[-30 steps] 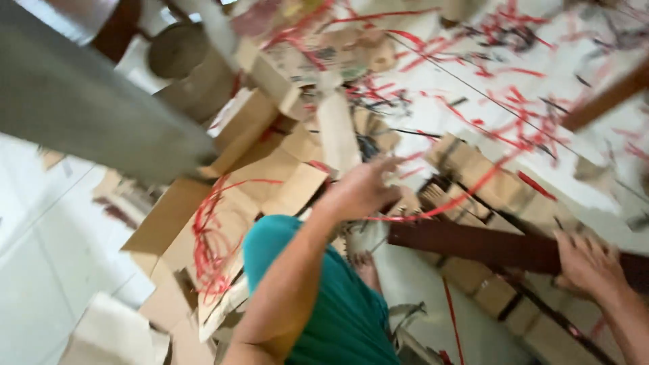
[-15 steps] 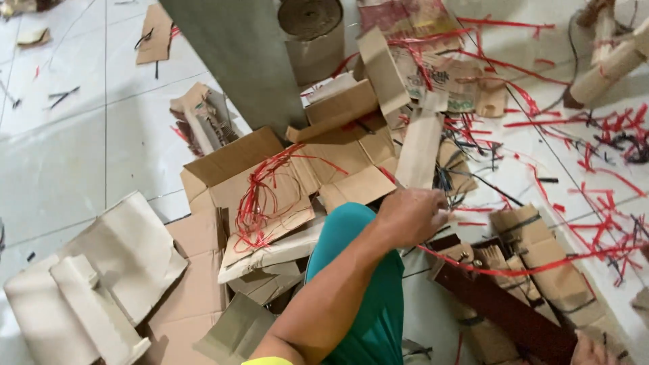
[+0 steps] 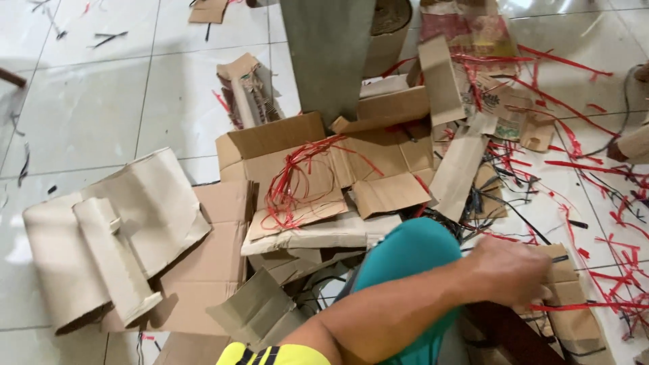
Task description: Wrapping wooden planks in corrugated cardboard and securing them with red plastic string.
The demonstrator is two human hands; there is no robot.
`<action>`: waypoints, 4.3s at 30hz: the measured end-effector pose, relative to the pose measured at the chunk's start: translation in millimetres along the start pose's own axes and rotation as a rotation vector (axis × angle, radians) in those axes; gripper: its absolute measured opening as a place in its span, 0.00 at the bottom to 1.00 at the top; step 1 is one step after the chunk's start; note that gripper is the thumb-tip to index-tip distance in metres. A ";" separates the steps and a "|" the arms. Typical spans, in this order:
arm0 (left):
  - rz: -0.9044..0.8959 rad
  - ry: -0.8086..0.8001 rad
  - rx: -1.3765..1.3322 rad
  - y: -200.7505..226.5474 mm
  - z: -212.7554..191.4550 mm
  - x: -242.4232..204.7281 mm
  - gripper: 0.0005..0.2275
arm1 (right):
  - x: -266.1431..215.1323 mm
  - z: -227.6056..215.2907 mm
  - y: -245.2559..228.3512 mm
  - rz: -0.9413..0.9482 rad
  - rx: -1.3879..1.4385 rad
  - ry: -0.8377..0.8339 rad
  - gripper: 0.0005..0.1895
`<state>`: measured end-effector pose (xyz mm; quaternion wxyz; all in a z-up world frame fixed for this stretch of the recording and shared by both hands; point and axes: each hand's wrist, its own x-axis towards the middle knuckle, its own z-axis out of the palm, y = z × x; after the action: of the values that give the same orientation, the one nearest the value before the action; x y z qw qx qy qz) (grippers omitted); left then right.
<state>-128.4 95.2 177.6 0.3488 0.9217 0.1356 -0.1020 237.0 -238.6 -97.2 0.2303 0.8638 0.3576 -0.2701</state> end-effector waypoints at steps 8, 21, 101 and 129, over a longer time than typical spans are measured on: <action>0.362 0.196 -0.052 17.3 91.8 76.0 0.14 | 20.7 22.4 9.0 -0.176 0.088 -0.076 0.69; 0.307 0.332 0.059 10.9 124.4 104.1 0.07 | -0.8 29.5 -75.6 -0.167 0.305 -0.312 0.63; -0.030 0.272 -1.243 -33.9 17.8 102.2 0.18 | -257.8 -78.9 -118.3 -0.041 0.301 1.069 0.52; -0.304 -0.248 0.156 -100.4 117.3 143.8 0.06 | -313.8 -0.1 -50.3 0.126 0.799 -0.034 0.10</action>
<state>-36.1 114.5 -11.1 0.2708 0.8953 0.2209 -0.2763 11.9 -361.3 90.6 -0.1014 0.9009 0.1671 -0.3875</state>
